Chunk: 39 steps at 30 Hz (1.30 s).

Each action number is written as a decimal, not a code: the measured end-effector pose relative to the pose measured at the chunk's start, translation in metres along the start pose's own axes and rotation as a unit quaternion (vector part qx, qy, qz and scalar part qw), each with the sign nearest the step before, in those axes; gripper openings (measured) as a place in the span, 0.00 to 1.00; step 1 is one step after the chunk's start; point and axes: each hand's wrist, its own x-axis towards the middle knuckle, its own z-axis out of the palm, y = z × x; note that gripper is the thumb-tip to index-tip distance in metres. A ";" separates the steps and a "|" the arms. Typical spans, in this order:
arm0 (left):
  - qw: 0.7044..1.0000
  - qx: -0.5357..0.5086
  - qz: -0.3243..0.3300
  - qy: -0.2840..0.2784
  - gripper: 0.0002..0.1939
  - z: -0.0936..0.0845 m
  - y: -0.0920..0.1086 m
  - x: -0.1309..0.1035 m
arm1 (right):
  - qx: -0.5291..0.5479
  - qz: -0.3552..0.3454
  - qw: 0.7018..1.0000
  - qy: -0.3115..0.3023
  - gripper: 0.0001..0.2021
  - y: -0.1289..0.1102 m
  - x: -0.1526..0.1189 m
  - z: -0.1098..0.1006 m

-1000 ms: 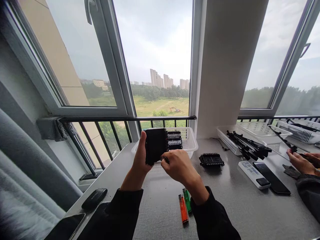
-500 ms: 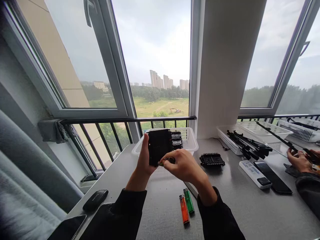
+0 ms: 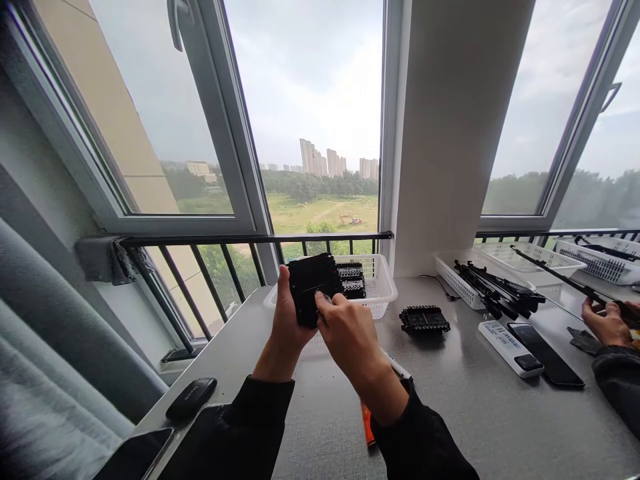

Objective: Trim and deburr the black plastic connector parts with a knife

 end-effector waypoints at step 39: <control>1.000 0.029 0.011 -0.005 0.30 0.001 0.003 0.000 | 0.070 -0.029 0.997 0.009 0.18 0.005 -0.007 0.002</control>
